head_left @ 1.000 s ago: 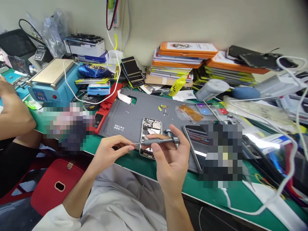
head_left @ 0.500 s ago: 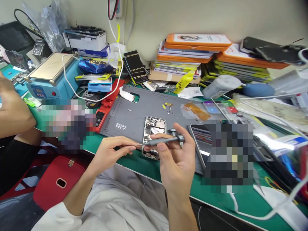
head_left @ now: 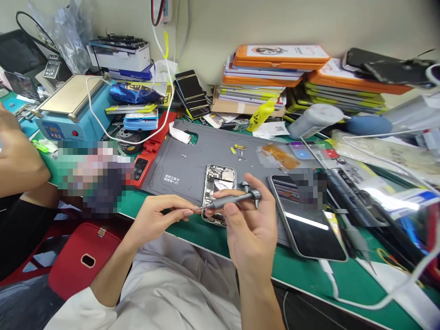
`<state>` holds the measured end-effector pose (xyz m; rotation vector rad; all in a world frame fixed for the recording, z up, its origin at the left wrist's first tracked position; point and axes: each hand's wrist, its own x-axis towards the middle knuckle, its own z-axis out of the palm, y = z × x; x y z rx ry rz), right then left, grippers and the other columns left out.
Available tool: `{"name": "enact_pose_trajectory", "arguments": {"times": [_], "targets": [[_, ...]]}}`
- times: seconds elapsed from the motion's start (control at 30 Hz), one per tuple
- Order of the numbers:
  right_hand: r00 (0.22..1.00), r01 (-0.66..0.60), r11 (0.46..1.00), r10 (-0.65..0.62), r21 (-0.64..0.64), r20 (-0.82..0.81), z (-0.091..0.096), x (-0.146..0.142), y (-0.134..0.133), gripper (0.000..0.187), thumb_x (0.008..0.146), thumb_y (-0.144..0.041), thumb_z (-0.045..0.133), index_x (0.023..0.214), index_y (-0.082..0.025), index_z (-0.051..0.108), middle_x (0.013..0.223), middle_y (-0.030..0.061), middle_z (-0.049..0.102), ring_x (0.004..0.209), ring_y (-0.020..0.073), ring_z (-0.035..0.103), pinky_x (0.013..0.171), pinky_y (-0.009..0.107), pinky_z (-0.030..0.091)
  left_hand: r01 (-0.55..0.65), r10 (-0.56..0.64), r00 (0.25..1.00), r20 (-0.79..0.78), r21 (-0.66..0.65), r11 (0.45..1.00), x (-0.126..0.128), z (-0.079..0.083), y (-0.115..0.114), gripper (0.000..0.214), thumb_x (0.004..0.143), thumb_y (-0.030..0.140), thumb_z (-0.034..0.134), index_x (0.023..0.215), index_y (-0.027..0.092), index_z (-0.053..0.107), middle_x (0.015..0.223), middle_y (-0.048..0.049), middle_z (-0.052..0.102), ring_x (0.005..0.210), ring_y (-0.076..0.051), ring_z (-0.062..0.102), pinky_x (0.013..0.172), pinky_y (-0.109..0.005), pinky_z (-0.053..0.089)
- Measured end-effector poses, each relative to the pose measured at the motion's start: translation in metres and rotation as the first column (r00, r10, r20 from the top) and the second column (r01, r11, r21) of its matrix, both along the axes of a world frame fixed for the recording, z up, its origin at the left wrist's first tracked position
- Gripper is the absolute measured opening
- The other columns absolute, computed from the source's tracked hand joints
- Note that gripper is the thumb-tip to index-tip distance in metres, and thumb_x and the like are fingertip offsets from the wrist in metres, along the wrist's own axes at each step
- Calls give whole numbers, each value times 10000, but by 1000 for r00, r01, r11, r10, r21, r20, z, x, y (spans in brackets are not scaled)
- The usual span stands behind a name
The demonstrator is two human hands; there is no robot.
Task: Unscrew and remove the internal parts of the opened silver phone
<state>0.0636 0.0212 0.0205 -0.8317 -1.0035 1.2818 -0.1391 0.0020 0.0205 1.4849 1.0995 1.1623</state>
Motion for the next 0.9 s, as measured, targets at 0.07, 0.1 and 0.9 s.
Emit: {"name": "enact_pose_trajectory", "arguments": {"times": [0.07,0.1,0.9], "targets": [[1000,-1,1000,1,-3,3,-1,0,0,488,1046,-327,791,1494,-355,599,1082,9,830,752,159,817,761,342,758,1,0,1000,-4,4,1000,0,0,0,205,1082,362,778,1109,223,926,1022,-77,882,771,-135,766,703,-198,618],[1000,1,1000,-1,1,12,-1,0,0,496,1045,-327,791,1500,-345,593,1079,15,831,746,160,818,761,343,759,2,-2,1000,-7,6,1000,0,0,0,206,1081,363,779,1108,221,926,1018,-78,882,766,-136,765,710,-202,622],[772,121,741,-489,661,407,-27,25,13,639,1034,-134,681,1606,-346,488,1135,60,690,931,215,784,676,338,684,190,426,628,-651,659,727,21,-15,1,188,1123,135,646,1252,204,764,1155,-54,859,799,-154,706,771,-312,588]]}}
